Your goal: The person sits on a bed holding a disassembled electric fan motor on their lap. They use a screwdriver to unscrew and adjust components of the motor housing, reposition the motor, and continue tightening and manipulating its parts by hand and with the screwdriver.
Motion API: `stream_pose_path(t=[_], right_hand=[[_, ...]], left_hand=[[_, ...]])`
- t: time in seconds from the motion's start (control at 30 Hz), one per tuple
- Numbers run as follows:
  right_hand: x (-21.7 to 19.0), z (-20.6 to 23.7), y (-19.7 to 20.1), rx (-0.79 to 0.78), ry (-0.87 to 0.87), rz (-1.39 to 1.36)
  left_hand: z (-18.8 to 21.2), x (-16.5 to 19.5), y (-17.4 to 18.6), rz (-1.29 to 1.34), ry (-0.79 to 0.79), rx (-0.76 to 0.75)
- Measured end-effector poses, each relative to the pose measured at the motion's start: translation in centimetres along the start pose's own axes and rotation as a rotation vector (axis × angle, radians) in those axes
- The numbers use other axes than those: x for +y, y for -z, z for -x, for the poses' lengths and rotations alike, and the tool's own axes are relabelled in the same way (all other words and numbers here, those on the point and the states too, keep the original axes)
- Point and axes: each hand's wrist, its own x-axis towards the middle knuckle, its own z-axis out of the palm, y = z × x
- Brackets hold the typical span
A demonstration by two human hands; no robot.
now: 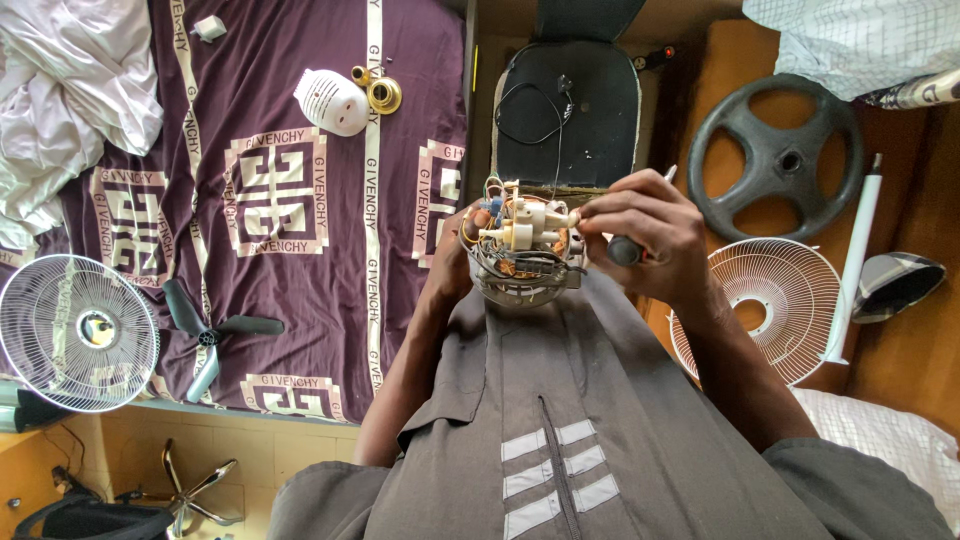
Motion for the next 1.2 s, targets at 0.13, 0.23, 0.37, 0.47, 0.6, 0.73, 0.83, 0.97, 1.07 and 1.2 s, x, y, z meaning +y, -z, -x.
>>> stream_pose_path(t=[0.13,0.23,0.37,0.47,0.6,0.73,0.83,0.97,1.07,1.2], right_hand=[[0.3,-0.3,-0.5,-0.003,-0.090,-0.017],[0.1,-0.2,-0.7,-0.039,-0.048,-0.009],[-0.3,0.3,-0.1,-0.021,0.037,-0.017],[0.2,0.2,0.2,0.024,-0.019,-0.010],[0.5,-0.1,-0.6,-0.005,-0.068,-0.019],[-0.1,0.5,-0.5,-0.028,0.001,-0.009],[0.0,0.6,0.0,0.011,-0.019,-0.015],[0.3,0.5,-0.2,0.011,-0.109,-0.041],[0.0,0.7,-0.4,-0.046,-0.075,0.010],[-0.5,0.9,0.1,0.008,-0.015,-0.034]], left_hand=[[-0.2,0.0,-0.1,0.032,-0.052,-0.020],[-0.5,-0.1,0.3,0.057,-0.028,-0.003],[-0.5,-0.4,0.2,0.115,-0.012,-0.022],[-0.1,-0.5,0.0,0.085,-0.038,-0.035],[-0.1,-0.2,0.1,0.002,-0.074,0.002],[-0.2,0.1,0.3,0.037,-0.040,-0.007],[0.3,-0.1,0.1,0.006,-0.038,-0.008],[0.1,-0.2,-0.1,-0.012,-0.065,-0.004],[0.0,-0.2,-0.2,0.066,-0.025,0.008],[0.1,-0.2,-0.4,0.091,-0.013,-0.041]])
